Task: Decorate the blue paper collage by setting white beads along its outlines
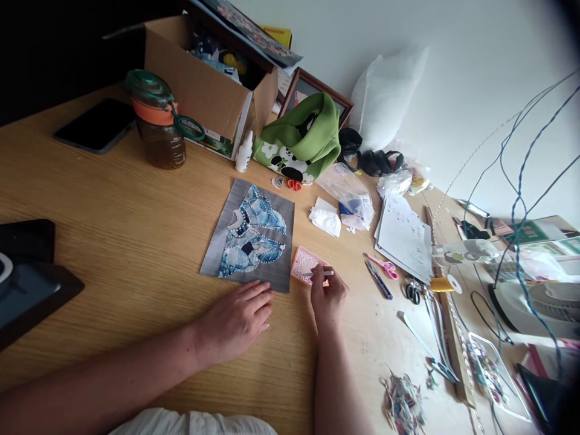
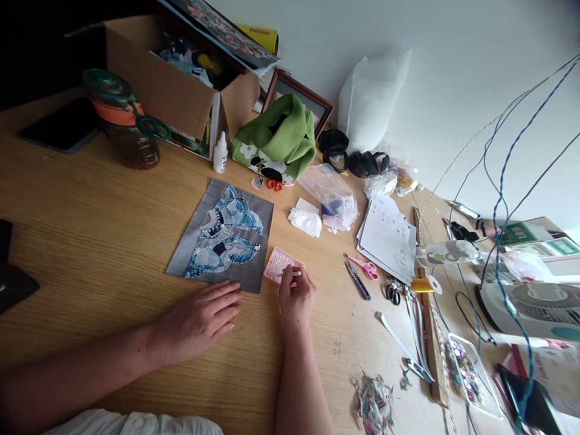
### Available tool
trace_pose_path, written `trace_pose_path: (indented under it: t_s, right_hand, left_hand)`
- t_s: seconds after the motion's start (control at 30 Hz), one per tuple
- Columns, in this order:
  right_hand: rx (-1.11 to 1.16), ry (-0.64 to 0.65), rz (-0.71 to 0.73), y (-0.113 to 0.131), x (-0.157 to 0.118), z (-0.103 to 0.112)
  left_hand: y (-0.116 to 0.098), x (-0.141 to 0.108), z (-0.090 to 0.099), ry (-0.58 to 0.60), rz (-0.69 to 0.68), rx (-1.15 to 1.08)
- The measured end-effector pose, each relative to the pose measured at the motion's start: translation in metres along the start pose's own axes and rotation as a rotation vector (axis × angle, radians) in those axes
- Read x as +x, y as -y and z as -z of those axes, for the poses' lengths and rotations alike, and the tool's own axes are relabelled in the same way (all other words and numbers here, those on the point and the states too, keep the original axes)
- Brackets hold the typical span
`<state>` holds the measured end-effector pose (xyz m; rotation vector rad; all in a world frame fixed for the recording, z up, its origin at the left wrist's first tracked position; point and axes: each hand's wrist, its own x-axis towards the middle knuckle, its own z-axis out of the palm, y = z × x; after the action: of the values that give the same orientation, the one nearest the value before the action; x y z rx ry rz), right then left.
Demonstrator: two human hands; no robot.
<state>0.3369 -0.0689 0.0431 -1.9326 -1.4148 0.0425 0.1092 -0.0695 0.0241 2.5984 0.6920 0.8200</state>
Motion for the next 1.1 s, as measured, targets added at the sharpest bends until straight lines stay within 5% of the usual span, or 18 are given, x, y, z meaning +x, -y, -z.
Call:
trace_pose_path:
  t_s: [0.4,0.7,0.9,1.1]
  right_hand:
    - [-0.036,0.001,0.062,0.001,0.0,-0.003]
    - [0.154,-0.094,-0.174,0.001,0.0,0.0]
    - [0.349,-0.105,-0.293,0.024,0.003,0.002]
    - [0.417,0.107,-0.149,0.06,-0.003,-0.004]
  left_hand:
    - [-0.001,-0.001,0.001,-0.006,-0.004,0.002]
    - [0.0,0.0,-0.001,-0.02,-0.011,0.009]
    - [0.0,0.002,0.002,0.001,-0.02,0.023]
    - [0.001,0.001,0.002,-0.004,-0.05,0.078]
